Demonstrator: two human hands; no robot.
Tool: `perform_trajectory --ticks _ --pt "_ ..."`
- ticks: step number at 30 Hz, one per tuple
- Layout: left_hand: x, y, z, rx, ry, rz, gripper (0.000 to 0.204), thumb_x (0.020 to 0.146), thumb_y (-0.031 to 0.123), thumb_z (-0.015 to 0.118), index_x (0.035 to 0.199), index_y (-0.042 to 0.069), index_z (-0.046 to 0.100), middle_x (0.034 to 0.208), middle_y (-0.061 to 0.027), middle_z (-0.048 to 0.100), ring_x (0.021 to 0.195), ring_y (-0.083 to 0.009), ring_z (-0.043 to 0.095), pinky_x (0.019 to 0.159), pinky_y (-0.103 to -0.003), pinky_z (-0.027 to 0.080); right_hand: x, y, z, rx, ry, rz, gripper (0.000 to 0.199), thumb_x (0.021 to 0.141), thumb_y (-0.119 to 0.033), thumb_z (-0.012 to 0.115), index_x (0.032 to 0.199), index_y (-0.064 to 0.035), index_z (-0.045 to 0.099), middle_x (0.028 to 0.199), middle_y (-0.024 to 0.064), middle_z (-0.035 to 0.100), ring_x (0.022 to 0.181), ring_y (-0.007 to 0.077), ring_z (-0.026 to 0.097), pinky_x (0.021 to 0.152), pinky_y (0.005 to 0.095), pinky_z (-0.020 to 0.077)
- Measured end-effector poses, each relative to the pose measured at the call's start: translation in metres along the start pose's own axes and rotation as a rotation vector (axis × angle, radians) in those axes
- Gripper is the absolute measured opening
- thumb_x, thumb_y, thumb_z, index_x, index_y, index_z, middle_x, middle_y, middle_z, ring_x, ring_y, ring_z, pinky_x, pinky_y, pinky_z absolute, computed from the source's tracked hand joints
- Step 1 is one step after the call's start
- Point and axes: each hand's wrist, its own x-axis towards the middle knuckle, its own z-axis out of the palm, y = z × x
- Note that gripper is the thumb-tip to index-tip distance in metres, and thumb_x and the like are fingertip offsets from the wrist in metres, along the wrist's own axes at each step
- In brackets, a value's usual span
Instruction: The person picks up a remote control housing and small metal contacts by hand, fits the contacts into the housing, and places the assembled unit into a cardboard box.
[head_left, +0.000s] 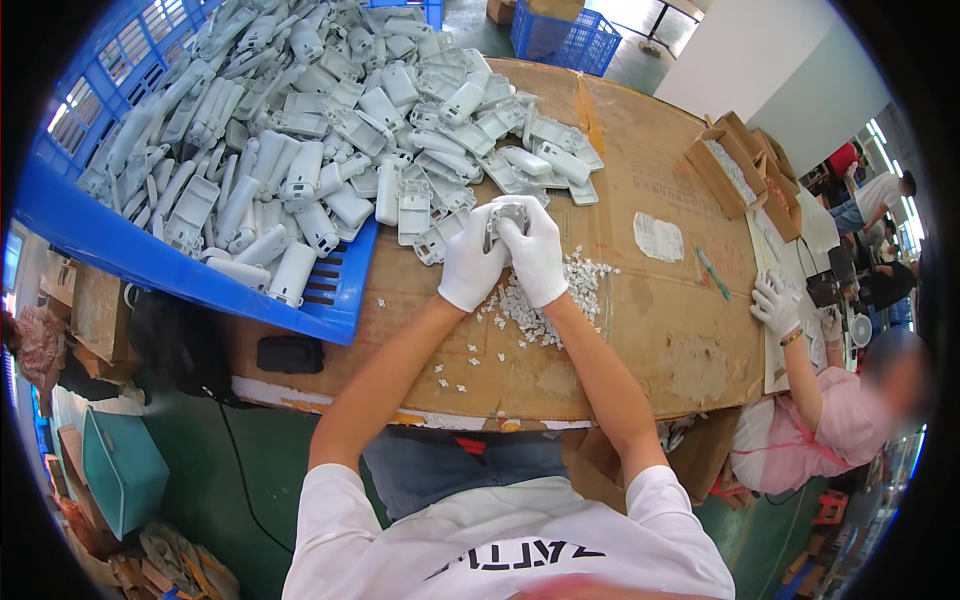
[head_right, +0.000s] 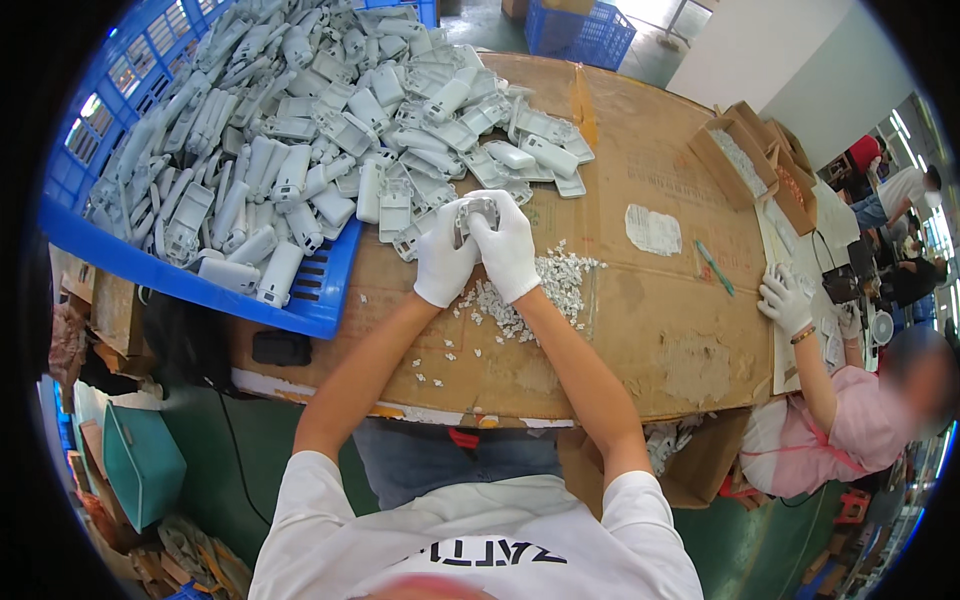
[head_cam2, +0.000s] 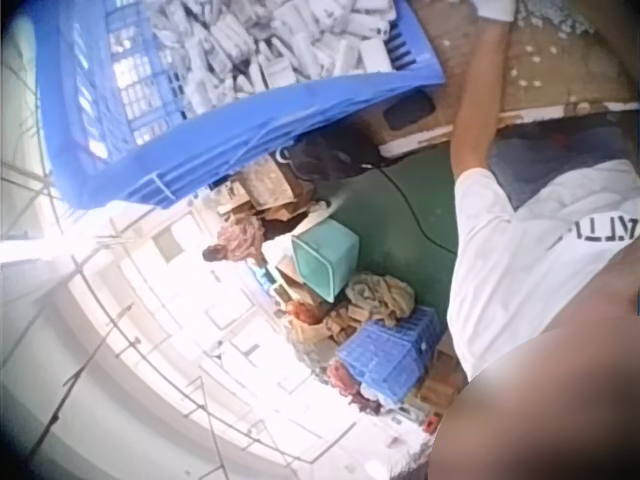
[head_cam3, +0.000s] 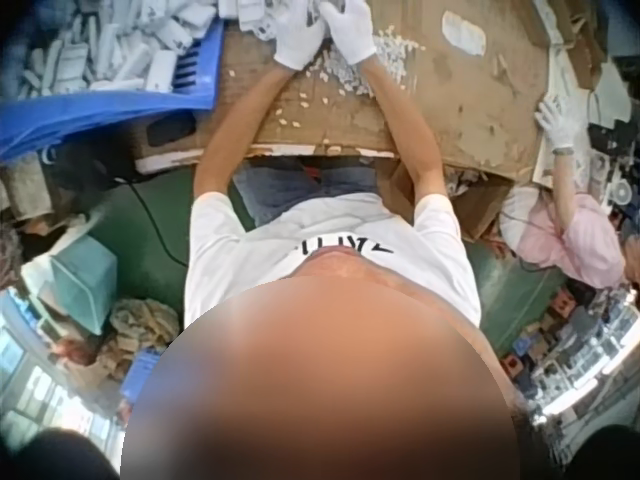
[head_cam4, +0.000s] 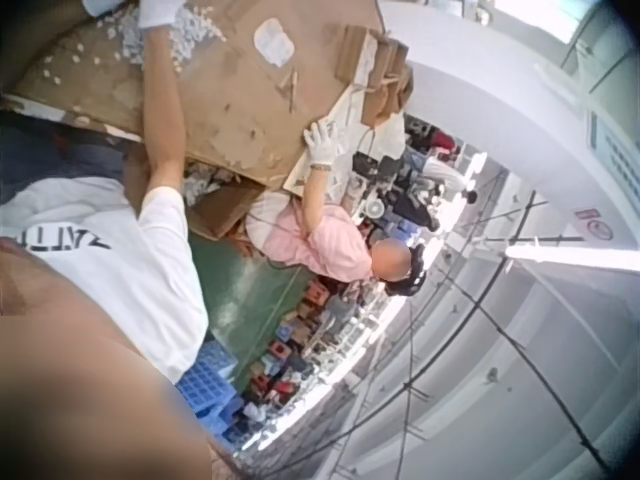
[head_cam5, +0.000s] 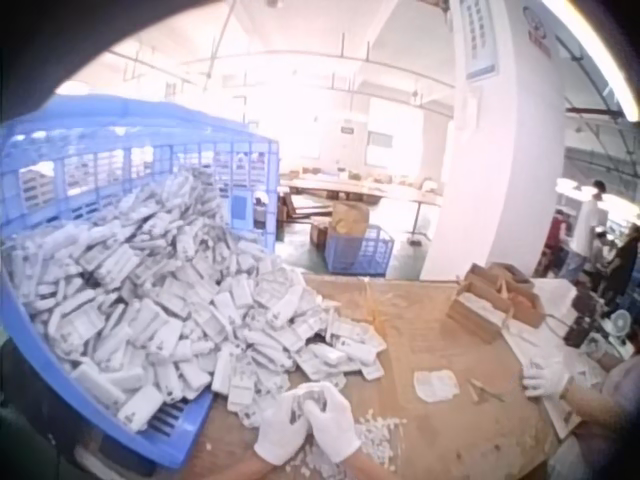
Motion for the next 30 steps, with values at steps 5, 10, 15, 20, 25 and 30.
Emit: perform_trajectory --ticks 5,10,15,20,25,30 --pt "0.004 -0.001 -0.003 -0.005 0.006 0.035 0.040 0.086 0.007 0.065 0.124 0.009 0.054 0.092 -0.0208 0.068 0.083 -0.0386 0.069 0.069 -0.044 0.055 0.005 -0.003 0.001 -0.010 -0.018 -0.014 0.019 0.088 -0.003 0.058 0.106 -0.0007 0.063 0.091 0.0024 0.064 0.085 0.0072 0.057 0.078 0.0246 0.0482" --pt "-0.006 -0.005 -0.001 -0.012 0.055 0.241 0.042 0.084 0.003 0.066 0.125 0.007 0.055 0.093 -0.0201 0.068 0.083 -0.0371 0.070 0.071 -0.042 0.055 -0.002 0.000 -0.003 -0.004 -0.029 -0.071 0.020 0.083 0.000 0.053 0.102 0.0000 0.062 0.087 0.0030 0.062 0.082 0.0080 0.056 0.075 0.0259 0.0480" --pt "-0.014 0.005 -0.006 -0.013 0.030 0.186 0.041 0.086 0.010 0.069 0.125 0.008 0.056 0.087 -0.0176 0.068 0.075 -0.0302 0.069 0.066 -0.039 0.054 -0.014 -0.011 -0.011 -0.005 -0.071 -0.062 0.021 0.083 0.001 0.054 0.103 -0.0007 0.062 0.087 0.0033 0.063 0.081 0.0081 0.057 0.074 0.0249 0.0485" --pt "-0.011 0.022 0.007 0.009 0.057 0.445 0.047 0.083 0.004 0.068 0.129 0.006 0.056 0.097 -0.0175 0.069 0.076 -0.0298 0.070 0.067 -0.038 0.055 -0.017 -0.013 -0.023 0.183 0.014 -0.082 0.021 0.079 0.004 0.048 0.096 -0.0015 0.060 0.085 0.0018 0.061 0.080 0.0076 0.056 0.073 0.0239 0.0485" --pt "-0.011 0.079 -0.016 -0.029 -0.048 0.095 0.042 0.084 0.004 0.068 0.124 0.005 0.057 0.093 -0.0150 0.070 0.078 -0.0250 0.072 0.068 -0.034 0.056 -0.027 -0.065 -0.039 0.091 -0.063 -0.212 0.039 0.084 -0.005 0.059 0.123 -0.0020 0.054 0.111 0.0099 0.059 0.100 0.0177 0.059 0.091 0.0304 0.0472" --pt "-0.017 0.114 -0.012 -0.111 -0.063 -0.054 0.041 0.084 0.008 0.070 0.123 0.004 0.057 0.098 -0.0110 0.072 0.084 -0.0159 0.071 0.073 -0.031 0.055 -0.063 -0.077 -0.068 0.191 -0.026 -0.084 0.057 0.085 -0.003 0.062 0.138 -0.0039 0.043 0.127 0.0122 0.056 0.114 0.0196 0.059 0.097 0.0367 0.0481"
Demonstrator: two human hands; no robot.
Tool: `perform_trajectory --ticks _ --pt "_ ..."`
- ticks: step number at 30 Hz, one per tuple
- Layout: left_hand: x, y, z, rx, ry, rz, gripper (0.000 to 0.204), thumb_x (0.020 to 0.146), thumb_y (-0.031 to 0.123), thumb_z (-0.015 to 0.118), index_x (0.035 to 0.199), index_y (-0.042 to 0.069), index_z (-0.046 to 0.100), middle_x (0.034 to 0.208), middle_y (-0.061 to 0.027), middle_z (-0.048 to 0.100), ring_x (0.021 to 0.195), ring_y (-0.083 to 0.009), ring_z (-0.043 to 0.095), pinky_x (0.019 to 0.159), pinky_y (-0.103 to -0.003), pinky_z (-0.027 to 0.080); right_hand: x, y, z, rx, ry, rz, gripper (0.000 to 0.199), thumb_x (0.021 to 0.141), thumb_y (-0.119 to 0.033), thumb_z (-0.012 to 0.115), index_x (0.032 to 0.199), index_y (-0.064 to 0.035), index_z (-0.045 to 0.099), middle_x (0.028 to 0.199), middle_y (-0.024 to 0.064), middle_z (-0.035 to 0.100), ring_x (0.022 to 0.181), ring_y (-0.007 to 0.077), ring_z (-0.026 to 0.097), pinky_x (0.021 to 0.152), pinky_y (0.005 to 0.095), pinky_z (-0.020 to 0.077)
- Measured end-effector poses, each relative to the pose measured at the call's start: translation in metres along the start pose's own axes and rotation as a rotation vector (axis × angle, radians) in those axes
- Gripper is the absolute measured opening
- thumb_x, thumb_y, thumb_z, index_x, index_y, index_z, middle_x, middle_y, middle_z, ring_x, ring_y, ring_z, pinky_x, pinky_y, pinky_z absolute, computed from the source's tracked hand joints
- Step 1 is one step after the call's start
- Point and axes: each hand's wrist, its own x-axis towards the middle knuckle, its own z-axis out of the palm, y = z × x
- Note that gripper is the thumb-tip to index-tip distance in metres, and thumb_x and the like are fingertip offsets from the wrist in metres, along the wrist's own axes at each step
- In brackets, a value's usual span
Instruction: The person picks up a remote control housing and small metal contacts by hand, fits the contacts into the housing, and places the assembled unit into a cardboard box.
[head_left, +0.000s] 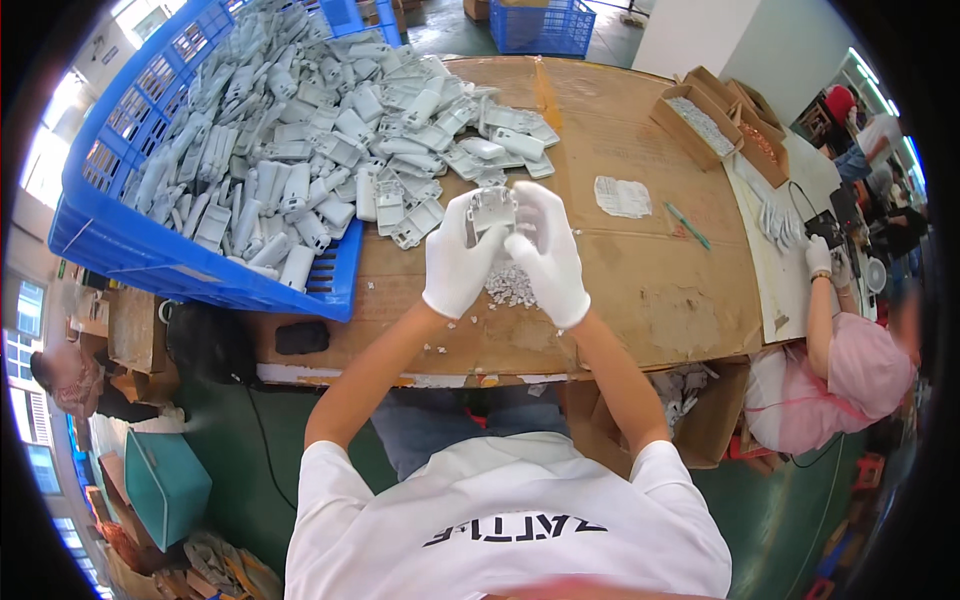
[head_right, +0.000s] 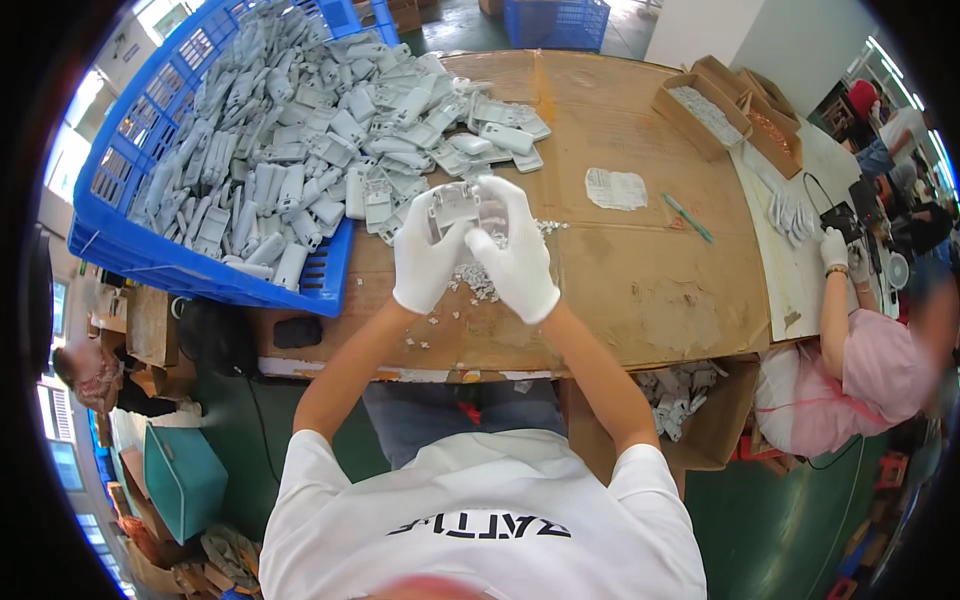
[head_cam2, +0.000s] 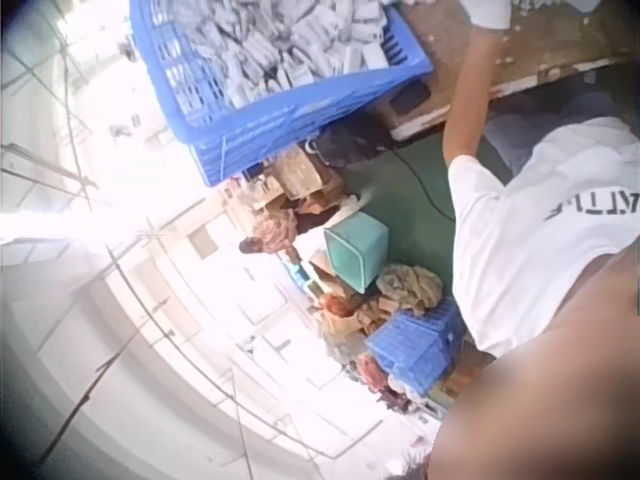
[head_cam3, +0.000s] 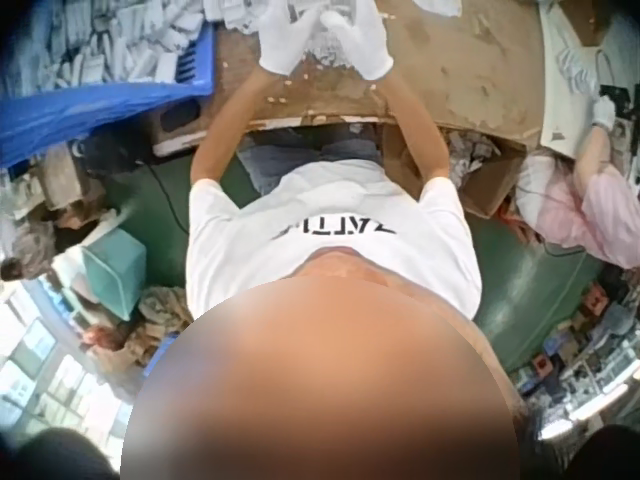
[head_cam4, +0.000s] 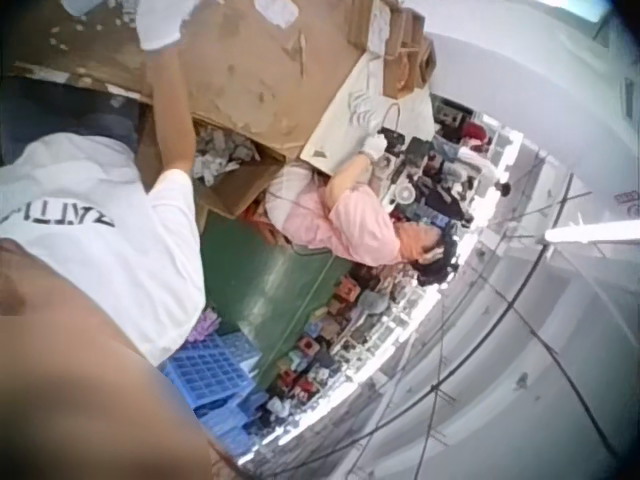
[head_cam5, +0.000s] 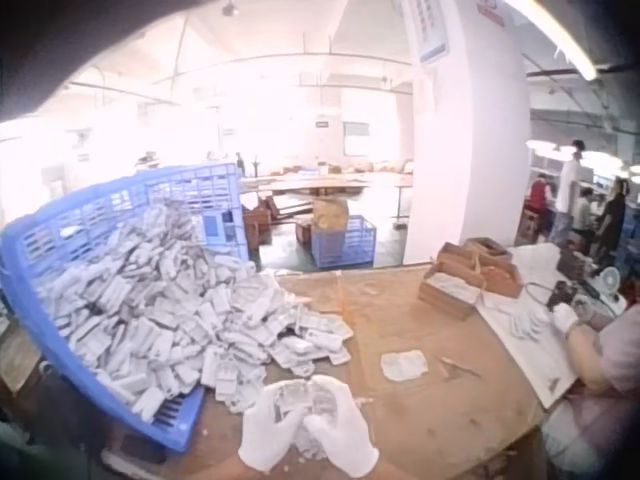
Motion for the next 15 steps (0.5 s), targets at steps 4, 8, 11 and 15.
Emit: perform_trajectory --ticks 4,8,11,15 --pt "-0.022 0.028 0.005 -0.014 -0.055 -0.031 0.039 0.084 0.004 0.067 0.122 0.003 0.057 0.100 -0.0130 0.072 0.091 -0.0167 0.071 0.077 -0.031 0.055 -0.043 -0.015 -0.009 -0.305 0.107 -0.201 0.056 0.080 0.001 0.067 0.132 -0.0044 0.048 0.125 0.0150 0.056 0.110 0.0277 0.061 0.094 0.0387 0.0505" --pt "-0.034 0.046 0.005 -0.051 -0.067 -0.069 0.038 0.084 0.004 0.066 0.121 0.002 0.057 0.102 -0.0134 0.071 0.093 -0.0168 0.071 0.079 -0.031 0.055 -0.067 -0.037 -0.014 -0.822 0.128 -0.614 0.051 0.067 -0.006 0.074 0.115 -0.0076 0.057 0.119 0.0130 0.057 0.107 0.0320 0.058 0.089 0.0434 0.0488" --pt "-0.044 0.053 0.008 -0.212 -0.166 -0.198 0.038 0.084 0.000 0.062 0.122 0.000 0.056 0.105 -0.0124 0.069 0.098 -0.0165 0.068 0.086 -0.030 0.053 -0.075 -0.029 -0.016 -0.952 0.119 -0.735 0.040 0.064 -0.009 0.075 0.102 -0.0085 0.060 0.114 0.0086 0.058 0.105 0.0274 0.056 0.088 0.0441 0.0472" --pt "-0.049 0.068 0.001 -0.536 -0.229 -0.403 0.039 0.086 -0.001 0.056 0.125 -0.004 0.053 0.113 -0.0113 0.065 0.104 -0.0151 0.062 0.092 -0.027 0.048 -0.075 -0.031 -0.025 -1.034 0.010 -0.825 0.037 0.068 -0.010 0.073 0.104 -0.0076 0.062 0.114 0.0065 0.057 0.104 0.0257 0.055 0.086 0.0419 0.0486"
